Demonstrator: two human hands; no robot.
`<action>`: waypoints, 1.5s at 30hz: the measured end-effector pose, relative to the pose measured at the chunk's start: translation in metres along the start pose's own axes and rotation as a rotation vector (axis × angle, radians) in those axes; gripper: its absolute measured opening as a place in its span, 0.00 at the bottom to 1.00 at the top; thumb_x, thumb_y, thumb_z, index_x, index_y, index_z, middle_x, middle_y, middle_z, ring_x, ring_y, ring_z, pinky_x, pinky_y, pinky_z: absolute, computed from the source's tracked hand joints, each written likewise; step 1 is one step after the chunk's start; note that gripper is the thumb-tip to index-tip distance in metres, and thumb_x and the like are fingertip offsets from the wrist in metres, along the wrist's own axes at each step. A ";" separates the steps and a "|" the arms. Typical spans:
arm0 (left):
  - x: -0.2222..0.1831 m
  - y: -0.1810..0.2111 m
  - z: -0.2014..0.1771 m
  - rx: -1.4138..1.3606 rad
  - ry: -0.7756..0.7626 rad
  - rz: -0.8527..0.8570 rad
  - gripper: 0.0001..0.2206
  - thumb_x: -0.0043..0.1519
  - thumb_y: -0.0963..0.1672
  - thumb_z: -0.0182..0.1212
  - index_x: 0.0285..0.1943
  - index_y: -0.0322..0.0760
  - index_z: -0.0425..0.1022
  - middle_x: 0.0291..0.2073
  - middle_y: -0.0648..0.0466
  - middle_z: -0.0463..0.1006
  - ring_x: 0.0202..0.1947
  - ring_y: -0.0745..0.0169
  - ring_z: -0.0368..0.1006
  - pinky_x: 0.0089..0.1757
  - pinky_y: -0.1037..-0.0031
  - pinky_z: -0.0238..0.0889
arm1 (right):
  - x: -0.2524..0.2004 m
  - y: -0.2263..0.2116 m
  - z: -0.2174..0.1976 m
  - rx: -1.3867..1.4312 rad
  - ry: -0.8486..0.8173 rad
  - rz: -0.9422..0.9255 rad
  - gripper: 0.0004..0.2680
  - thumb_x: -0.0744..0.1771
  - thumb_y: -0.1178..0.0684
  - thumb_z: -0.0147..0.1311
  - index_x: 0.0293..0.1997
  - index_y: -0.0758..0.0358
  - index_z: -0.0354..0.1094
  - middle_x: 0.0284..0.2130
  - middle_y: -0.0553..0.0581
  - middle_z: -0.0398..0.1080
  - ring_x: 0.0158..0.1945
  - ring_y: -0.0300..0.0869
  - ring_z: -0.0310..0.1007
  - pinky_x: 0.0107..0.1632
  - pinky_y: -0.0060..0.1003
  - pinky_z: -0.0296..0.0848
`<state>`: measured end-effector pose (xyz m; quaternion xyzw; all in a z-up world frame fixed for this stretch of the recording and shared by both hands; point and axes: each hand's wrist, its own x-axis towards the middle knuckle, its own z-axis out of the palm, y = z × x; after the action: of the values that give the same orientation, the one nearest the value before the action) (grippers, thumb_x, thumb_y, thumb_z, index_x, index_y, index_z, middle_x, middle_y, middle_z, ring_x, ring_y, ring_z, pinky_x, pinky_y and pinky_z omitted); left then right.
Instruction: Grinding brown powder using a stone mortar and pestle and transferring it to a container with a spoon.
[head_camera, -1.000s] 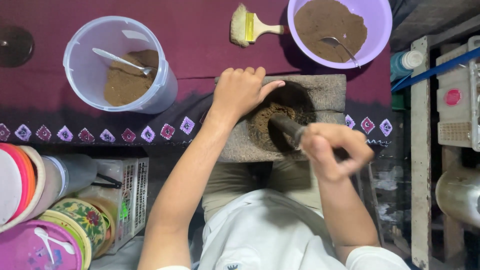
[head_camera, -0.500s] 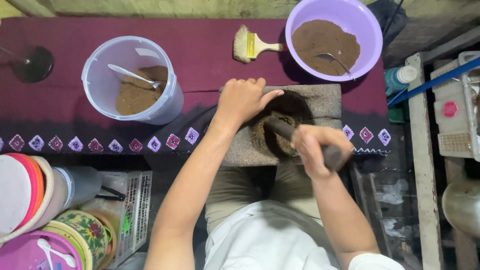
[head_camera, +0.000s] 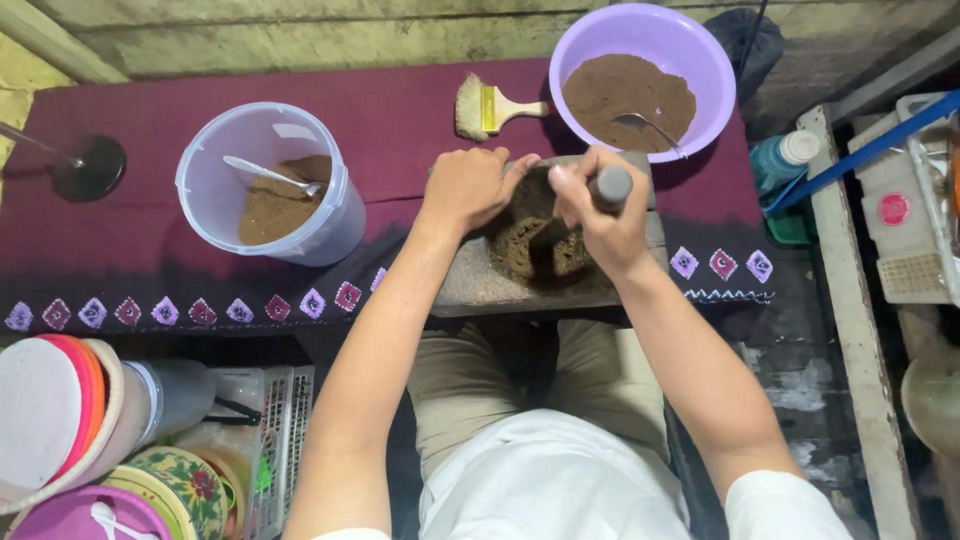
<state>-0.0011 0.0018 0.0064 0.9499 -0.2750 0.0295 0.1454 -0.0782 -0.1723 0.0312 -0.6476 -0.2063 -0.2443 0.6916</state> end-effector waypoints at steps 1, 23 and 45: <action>0.000 0.002 -0.003 0.005 0.006 0.006 0.36 0.70 0.62 0.27 0.42 0.34 0.79 0.31 0.39 0.82 0.36 0.34 0.81 0.42 0.48 0.70 | 0.011 -0.003 -0.003 -0.001 0.002 -0.009 0.13 0.69 0.63 0.58 0.22 0.68 0.61 0.10 0.55 0.62 0.18 0.40 0.68 0.29 0.30 0.66; 0.011 0.110 0.005 -1.190 0.441 0.216 0.08 0.58 0.45 0.66 0.30 0.46 0.71 0.17 0.62 0.71 0.26 0.78 0.66 0.34 0.81 0.63 | 0.041 0.038 -0.054 -1.217 -0.395 0.467 0.07 0.65 0.47 0.51 0.33 0.45 0.78 0.26 0.55 0.78 0.40 0.59 0.80 0.47 0.49 0.77; -0.016 0.114 -0.055 -1.252 0.618 0.320 0.19 0.64 0.40 0.57 0.16 0.42 0.64 0.07 0.61 0.63 0.21 0.83 0.57 0.25 0.85 0.50 | 0.036 0.060 -0.060 -1.256 -0.491 0.510 0.15 0.66 0.42 0.42 0.44 0.50 0.80 0.32 0.71 0.77 0.45 0.70 0.77 0.50 0.57 0.73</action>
<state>-0.0741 -0.0658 0.0868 0.5845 -0.3223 0.1548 0.7283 -0.0154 -0.2324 0.0005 -0.9873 -0.0190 0.0048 0.1577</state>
